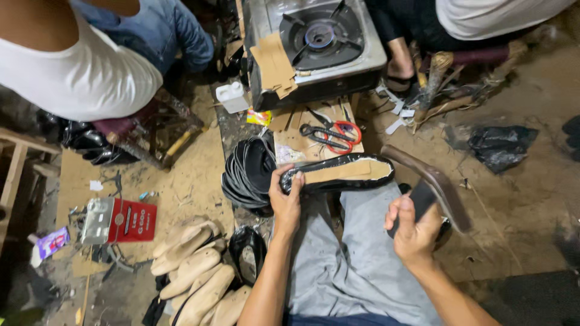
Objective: The person sits on a low stool in a shoe workshop and works shoe uppers over lasts, holding each black shoe on their lap. They use pincers to grip the shoe edge, tap and press the upper with a hammer, and briefly warm shoes over a small gas burner before hammering, setting finished shoes on the floor beside them.
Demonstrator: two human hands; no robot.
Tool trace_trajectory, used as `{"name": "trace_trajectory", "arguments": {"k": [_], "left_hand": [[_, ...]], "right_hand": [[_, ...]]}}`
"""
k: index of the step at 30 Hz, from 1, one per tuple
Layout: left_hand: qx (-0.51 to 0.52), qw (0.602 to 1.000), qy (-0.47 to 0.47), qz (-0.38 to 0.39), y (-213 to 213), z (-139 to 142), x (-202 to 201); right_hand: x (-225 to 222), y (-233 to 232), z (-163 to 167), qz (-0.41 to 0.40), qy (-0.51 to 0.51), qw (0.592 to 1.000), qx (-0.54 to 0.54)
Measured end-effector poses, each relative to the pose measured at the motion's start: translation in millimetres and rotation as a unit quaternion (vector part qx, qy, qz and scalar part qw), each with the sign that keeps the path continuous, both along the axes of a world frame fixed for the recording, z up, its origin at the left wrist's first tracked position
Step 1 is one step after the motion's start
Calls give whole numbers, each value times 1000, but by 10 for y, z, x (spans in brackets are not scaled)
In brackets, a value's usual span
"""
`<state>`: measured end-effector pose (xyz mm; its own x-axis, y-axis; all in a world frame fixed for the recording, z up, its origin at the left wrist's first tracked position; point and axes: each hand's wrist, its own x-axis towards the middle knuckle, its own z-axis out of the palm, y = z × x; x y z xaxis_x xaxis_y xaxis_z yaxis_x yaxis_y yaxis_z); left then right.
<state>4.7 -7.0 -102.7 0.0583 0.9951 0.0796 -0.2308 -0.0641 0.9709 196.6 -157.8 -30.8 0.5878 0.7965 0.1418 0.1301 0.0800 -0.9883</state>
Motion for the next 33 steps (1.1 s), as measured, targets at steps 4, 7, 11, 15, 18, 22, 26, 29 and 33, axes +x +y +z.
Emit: {"name": "trace_trajectory", "arguments": {"k": [4, 7, 11, 15, 18, 22, 26, 29, 33], "left_hand": [[-10, 1000, 24, -2, -26, 38, -15], [-20, 1000, -1, -8, -36, 63, -8], [-45, 999, 7, 1, -24, 65, -7], [-56, 997, -33, -33, 16, 35, 9], [-51, 997, -48, -35, 24, 15, 20], [-90, 994, -32, -46, -8, 18, -7], [-78, 994, -46, -59, -7, 14, -83], [-90, 988, -105, -72, 72, -41, -81], [-84, 989, -105, -63, 60, -186, -57]], "right_hand": [[22, -46, -37, 5, 2, 978, -207], [2, -74, -31, -16, 34, 997, 63], [-61, -56, -18, 16, -68, 985, -157], [-168, 17, -47, 34, -77, 994, -71], [-265, 95, -92, 89, -175, 979, -59], [-439, 185, -111, 66, -252, 960, 101], [-520, 367, 44, 142, -245, 957, -58], [-396, 459, 378, 153, -221, 957, -113], [-301, 214, 992, 178, 39, 981, 71]]}}
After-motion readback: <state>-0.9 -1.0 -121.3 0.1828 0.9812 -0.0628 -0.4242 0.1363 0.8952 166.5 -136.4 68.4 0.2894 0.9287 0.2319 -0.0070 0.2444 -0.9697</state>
